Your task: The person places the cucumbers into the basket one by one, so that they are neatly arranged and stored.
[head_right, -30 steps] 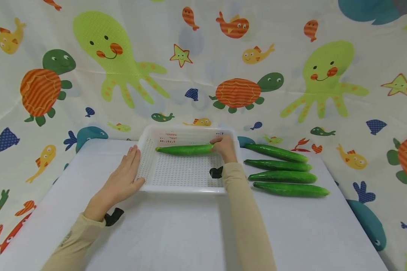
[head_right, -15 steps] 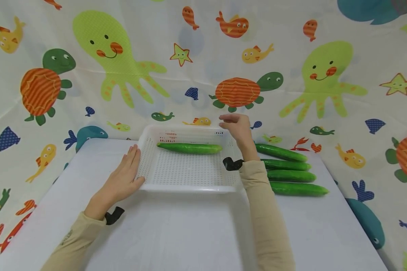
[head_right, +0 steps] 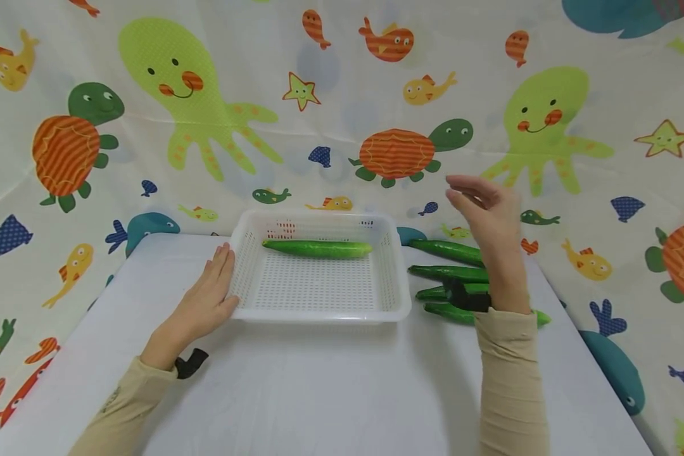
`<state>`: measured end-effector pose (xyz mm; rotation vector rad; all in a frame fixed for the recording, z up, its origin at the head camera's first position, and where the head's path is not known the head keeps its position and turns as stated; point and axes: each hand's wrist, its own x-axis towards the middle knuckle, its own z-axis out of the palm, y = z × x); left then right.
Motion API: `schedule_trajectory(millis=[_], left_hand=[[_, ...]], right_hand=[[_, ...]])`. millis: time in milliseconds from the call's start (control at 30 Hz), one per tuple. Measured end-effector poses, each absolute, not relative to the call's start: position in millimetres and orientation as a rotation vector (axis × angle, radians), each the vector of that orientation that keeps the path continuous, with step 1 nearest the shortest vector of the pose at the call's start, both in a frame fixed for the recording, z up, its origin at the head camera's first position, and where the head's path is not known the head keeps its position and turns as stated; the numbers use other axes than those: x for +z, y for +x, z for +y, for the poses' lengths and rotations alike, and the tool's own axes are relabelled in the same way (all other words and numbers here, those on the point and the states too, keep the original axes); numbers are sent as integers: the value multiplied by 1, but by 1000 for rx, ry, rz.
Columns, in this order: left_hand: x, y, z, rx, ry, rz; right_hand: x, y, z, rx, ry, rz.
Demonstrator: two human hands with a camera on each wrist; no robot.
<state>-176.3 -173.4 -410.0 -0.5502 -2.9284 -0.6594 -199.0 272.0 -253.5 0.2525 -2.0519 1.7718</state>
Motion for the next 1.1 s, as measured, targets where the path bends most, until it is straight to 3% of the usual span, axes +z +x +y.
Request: schedule_trajectory(millis=[233,733,1100], left_hand=[[-410,-177,-175,-698,-546,-2933],[-410,-178,-174,-733,-551,-2940],[-410,-175,-171,-748,-540,-2947]], right_hand=[[-285,-179,336,1851,142,-1769],[-395,-147,442,1866,-708,-1962],[-445,-134,484,1534,-548,-2718]])
